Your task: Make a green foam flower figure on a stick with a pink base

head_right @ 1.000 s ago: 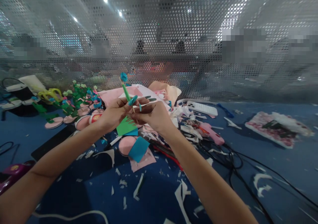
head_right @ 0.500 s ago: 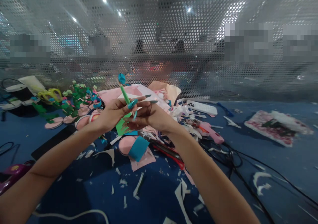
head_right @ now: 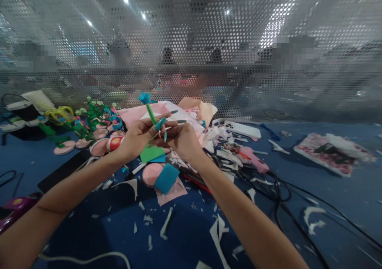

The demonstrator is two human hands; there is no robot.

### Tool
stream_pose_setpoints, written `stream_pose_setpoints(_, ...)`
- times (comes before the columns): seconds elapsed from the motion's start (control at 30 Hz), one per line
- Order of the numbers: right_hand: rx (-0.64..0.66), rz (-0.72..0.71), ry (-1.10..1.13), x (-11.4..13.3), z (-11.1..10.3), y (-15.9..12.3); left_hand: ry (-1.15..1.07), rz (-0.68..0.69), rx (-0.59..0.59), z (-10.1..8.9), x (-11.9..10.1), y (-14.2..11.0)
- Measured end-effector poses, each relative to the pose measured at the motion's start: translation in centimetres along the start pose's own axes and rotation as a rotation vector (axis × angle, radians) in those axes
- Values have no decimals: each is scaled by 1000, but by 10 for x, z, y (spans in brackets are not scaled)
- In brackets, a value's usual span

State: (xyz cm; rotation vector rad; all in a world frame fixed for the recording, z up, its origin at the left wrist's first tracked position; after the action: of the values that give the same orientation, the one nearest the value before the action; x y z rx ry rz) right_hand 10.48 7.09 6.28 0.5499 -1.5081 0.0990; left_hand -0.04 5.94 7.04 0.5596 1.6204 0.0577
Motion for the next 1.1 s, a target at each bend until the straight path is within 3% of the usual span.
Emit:
stream_pose_setpoints(0.33, -178, -4, -90, -11, -5, -1, 322, 154, -89, -4, 3, 1)
stream_pose_setpoints(0.47, -226, 39, -37, -17, -4, -2, 330, 112, -108, -3, 6, 0)
stream_pose_setpoints(0.73, -326, -34, -192, -10, -8, -3, 332, 123, -105, -2, 5, -1)
stream_pose_setpoints(0.83, -221, -31, -148, -11, -8, 0, 284, 113, -115, -4, 3, 2)
stream_pose_setpoints(1.0, 152, 176, 35, -13, -4, 1, 142, -6, -98, -3, 7, 3)
stream_pose_setpoints(1.1, 211, 147, 49, -10, -3, 2, 11, -95, -37, 2, 8, 1)
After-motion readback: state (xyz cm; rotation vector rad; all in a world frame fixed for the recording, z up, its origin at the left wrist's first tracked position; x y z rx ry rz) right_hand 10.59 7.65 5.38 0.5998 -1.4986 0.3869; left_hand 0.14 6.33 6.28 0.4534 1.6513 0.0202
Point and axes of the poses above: each hand's wrist, its own y-axis towards the middle knuckle, its own z-axis out of the palm, x = y × z, the point moved 4 cm from there along y, towards the middle knuckle, and after that the axes turned 10 degrees about y, right-handed, at the moved point
